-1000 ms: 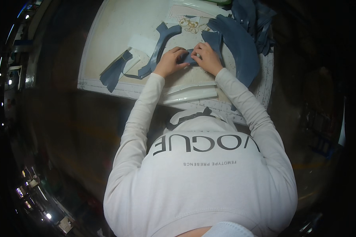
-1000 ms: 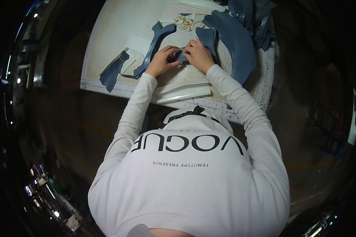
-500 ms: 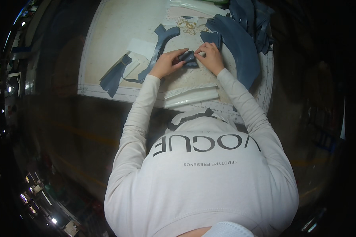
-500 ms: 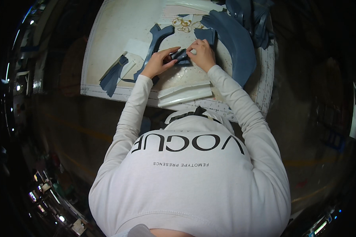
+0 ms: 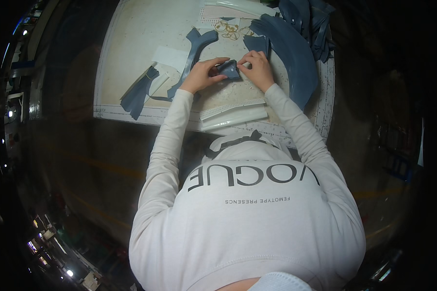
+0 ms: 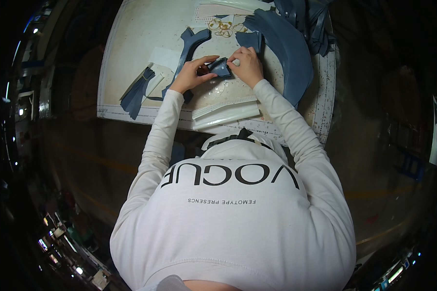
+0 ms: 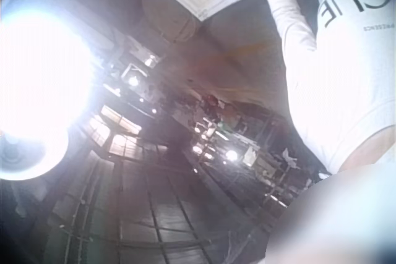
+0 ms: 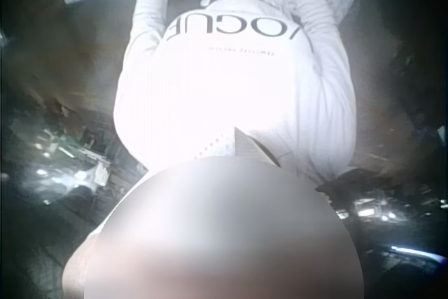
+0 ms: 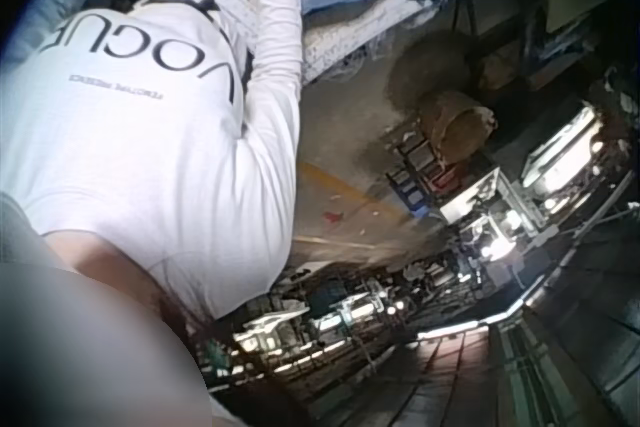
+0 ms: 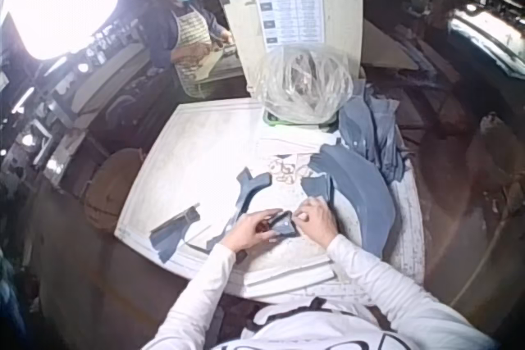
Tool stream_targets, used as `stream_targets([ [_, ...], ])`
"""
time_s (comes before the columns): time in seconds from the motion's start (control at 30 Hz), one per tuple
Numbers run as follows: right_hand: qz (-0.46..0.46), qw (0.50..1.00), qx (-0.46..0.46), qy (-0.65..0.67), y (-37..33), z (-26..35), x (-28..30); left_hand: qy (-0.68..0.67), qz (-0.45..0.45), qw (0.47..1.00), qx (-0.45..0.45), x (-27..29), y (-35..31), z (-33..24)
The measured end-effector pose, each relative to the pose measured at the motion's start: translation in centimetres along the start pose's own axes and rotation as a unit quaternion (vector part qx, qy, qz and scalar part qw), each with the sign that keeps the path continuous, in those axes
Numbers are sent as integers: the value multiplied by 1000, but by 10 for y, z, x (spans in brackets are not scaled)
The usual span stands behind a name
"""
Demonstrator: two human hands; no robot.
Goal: The person repeatedly picks small adhesive strips from a white roll and presses them onto the edges of several blue fabric pieces laid on a table. The person handles each piece one at a time, aligning and smoothing the strips along the edges.
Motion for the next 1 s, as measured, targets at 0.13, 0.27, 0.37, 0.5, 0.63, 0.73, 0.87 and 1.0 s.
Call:
stream_targets([
  [0.13,-2,1000,-15,0,1,-1,1,13,24,999,35,1,0,-3],
  [0.27,-1,1000,-13,2,1,-3,4,-16,12,999,26,3,1,0],
  [0.37,2,1000,-9,2,2,-3,4,-21,23,999,15,3,1,1],
  [0.5,17,1000,-9,6,2,-5,0,-38,6,999,28,3,1,-1],
  [0.63,87,995,24,37,-2,-4,-10,22,11,998,-60,3,2,-1],
  [0.73,63,996,40,40,-6,1,-16,54,27,996,-66,0,1,2],
  [0.87,34,995,87,-22,-11,8,-14,67,25,997,-32,-1,0,4],
  [1.0,-1,995,94,-39,-9,9,-9,34,17,999,-12,1,2,5],
])
Point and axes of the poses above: each hand's wrist, its own y-axis towards the middle knuckle, its own x-axis out of the back of the hand, z = x × y, the point moved 1 cm from there along y, towards the middle knuckle, and after that the axes turned 14 degrees about -x, right-handed, at the moved point
